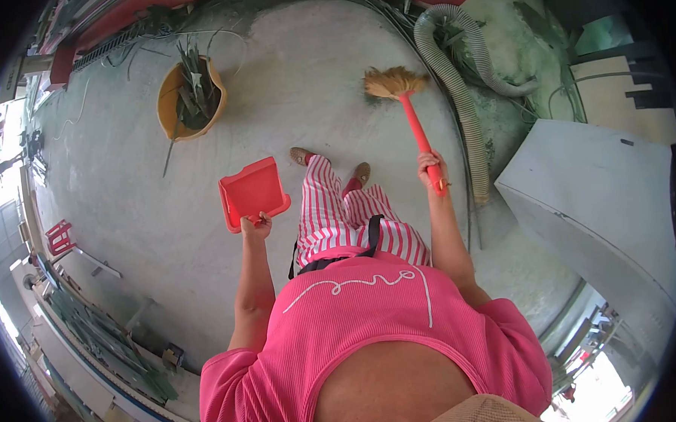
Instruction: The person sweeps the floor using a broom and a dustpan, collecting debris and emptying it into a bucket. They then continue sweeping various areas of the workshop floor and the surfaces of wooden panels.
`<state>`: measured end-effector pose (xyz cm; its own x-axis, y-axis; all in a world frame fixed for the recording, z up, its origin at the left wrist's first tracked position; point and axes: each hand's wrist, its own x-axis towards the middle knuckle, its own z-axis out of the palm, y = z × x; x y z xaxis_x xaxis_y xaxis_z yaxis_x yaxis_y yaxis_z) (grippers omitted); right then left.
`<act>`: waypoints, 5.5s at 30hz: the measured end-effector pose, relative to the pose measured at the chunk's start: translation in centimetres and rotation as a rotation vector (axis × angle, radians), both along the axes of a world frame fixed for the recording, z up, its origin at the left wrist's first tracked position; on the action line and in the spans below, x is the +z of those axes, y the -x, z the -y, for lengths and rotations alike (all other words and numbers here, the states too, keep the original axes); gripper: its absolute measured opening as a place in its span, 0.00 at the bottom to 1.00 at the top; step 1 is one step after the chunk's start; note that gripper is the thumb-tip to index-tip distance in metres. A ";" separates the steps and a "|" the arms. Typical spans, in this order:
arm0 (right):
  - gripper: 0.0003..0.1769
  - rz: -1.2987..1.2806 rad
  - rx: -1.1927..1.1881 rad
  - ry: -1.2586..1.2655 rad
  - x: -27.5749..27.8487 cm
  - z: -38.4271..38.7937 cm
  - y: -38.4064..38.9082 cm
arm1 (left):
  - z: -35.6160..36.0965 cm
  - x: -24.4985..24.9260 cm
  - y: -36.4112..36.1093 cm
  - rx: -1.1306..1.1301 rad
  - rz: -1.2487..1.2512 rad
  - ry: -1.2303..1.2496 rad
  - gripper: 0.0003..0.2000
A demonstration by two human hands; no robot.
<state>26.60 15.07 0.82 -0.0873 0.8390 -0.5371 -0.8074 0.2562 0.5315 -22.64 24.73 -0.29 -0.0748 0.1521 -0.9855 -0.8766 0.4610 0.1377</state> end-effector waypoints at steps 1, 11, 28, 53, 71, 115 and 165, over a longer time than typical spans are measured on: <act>0.06 0.008 0.001 0.001 1.2 0.6 0.0 | -0.1 -0.3 0.0 -0.008 -0.012 -0.023 0.05; 0.21 0.928 0.854 0.267 13.8 4.4 -1.0 | -0.8 -0.1 -2.2 -0.066 0.028 -0.024 0.07; 0.16 1.502 1.553 0.455 0.2 2.8 -8.5 | 3.7 -0.5 1.4 0.030 -0.085 0.049 0.09; 0.14 1.120 1.072 0.349 2.6 -3.3 -2.6 | 0.2 0.8 -1.7 -0.103 0.029 -0.150 0.12; 0.24 1.251 1.160 0.446 11.8 9.6 -3.6 | 6.6 0.7 0.3 0.180 -0.220 0.178 0.09; 0.27 2.167 2.131 -0.211 -6.1 -11.0 -9.3 | 17.4 -2.3 -1.2 0.516 -0.131 0.096 0.13; 0.12 0.398 1.485 0.229 -12.8 -5.2 -6.3 | 9.9 -14.2 -13.6 0.247 -0.122 0.030 0.10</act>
